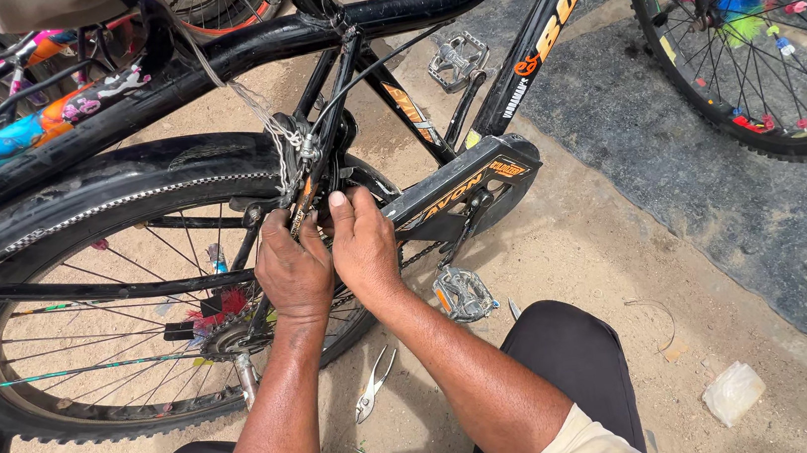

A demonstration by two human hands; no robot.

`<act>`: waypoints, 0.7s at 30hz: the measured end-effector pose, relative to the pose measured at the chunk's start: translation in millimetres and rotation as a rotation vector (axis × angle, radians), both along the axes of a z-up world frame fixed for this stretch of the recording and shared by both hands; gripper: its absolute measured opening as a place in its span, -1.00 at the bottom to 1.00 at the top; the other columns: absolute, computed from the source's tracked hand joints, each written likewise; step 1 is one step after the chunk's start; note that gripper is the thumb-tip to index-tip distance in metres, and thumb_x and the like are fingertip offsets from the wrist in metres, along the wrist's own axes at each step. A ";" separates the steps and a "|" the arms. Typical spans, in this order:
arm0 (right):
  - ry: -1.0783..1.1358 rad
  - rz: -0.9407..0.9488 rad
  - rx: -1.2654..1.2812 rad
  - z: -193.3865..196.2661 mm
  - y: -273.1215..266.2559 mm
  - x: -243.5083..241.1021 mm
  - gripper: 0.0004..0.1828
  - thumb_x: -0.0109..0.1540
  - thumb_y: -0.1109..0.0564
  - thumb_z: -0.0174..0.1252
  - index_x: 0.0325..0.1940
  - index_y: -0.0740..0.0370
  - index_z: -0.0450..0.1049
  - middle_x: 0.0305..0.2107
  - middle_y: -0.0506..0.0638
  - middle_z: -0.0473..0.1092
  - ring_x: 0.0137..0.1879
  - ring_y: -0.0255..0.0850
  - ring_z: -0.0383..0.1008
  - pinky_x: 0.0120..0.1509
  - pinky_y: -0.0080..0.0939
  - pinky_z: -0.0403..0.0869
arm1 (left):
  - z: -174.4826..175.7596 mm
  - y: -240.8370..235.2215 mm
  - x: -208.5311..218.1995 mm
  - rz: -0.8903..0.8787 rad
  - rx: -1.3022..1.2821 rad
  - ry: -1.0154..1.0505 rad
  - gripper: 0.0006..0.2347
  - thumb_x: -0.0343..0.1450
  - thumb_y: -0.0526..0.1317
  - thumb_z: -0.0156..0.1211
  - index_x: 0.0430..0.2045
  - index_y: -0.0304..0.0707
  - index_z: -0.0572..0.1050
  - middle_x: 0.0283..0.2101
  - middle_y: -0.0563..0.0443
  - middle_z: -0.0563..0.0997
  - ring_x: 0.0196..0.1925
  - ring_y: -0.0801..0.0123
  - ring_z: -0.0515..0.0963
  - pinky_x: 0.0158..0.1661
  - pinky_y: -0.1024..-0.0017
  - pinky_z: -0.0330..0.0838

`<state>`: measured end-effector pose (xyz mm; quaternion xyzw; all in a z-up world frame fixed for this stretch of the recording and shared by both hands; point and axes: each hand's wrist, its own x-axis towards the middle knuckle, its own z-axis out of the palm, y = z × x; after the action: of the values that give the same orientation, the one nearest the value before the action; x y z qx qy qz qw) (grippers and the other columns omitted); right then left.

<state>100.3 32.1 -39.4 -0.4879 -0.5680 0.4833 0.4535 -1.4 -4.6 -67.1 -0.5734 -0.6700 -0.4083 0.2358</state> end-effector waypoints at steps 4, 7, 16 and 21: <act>0.035 -0.010 0.110 3.5 -5.1 -1.9 -0.68 0.35 -0.03 0.05 -0.09 0.31 0.35 -0.35 0.15 0.55 -0.22 0.02 0.64 -0.15 0.01 0.55 | -0.6 0.1 -0.3 0.005 -0.031 -0.028 -0.69 0.49 -0.30 0.30 -0.01 -0.41 0.30 -0.29 -0.28 0.58 -0.29 -0.13 0.65 -0.31 0.08 0.52; 0.014 0.021 0.043 3.4 -6.6 -1.3 -0.70 0.37 -0.03 0.02 -0.10 0.30 0.34 -0.38 0.14 0.54 -0.25 0.00 0.64 -0.17 0.01 0.54 | -3.4 2.3 -0.9 -0.001 -0.029 -0.045 -0.70 0.51 -0.31 0.28 0.01 -0.42 0.28 -0.29 -0.26 0.57 -0.31 -0.04 0.65 -0.33 0.12 0.53; -0.005 -0.038 0.041 0.7 -12.9 -11.5 -0.70 0.41 -0.03 0.00 -0.13 0.29 0.29 -0.45 0.15 0.49 -0.30 0.04 0.58 -0.22 0.03 0.47 | -4.2 1.9 -0.5 0.015 -0.019 -0.061 -0.69 0.49 -0.29 0.29 -0.02 -0.40 0.29 -0.32 -0.26 0.58 -0.33 -0.06 0.65 -0.33 0.11 0.53; 0.069 -0.091 0.131 2.7 -11.7 -14.6 -0.73 0.40 0.01 0.02 -0.15 0.31 0.32 -0.47 0.11 0.48 -0.35 -0.03 0.56 -0.24 -0.01 0.48 | 11.2 -8.8 -3.5 -0.099 -0.036 -0.129 -0.66 0.48 -0.32 0.27 0.05 -0.39 0.27 -0.22 -0.31 0.59 -0.23 -0.11 0.66 -0.22 0.13 0.54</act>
<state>85.7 20.4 -36.7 -0.4657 -0.5596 0.4405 0.5252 -4.9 -13.4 -56.0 -0.5824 -0.6619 -0.4434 0.1615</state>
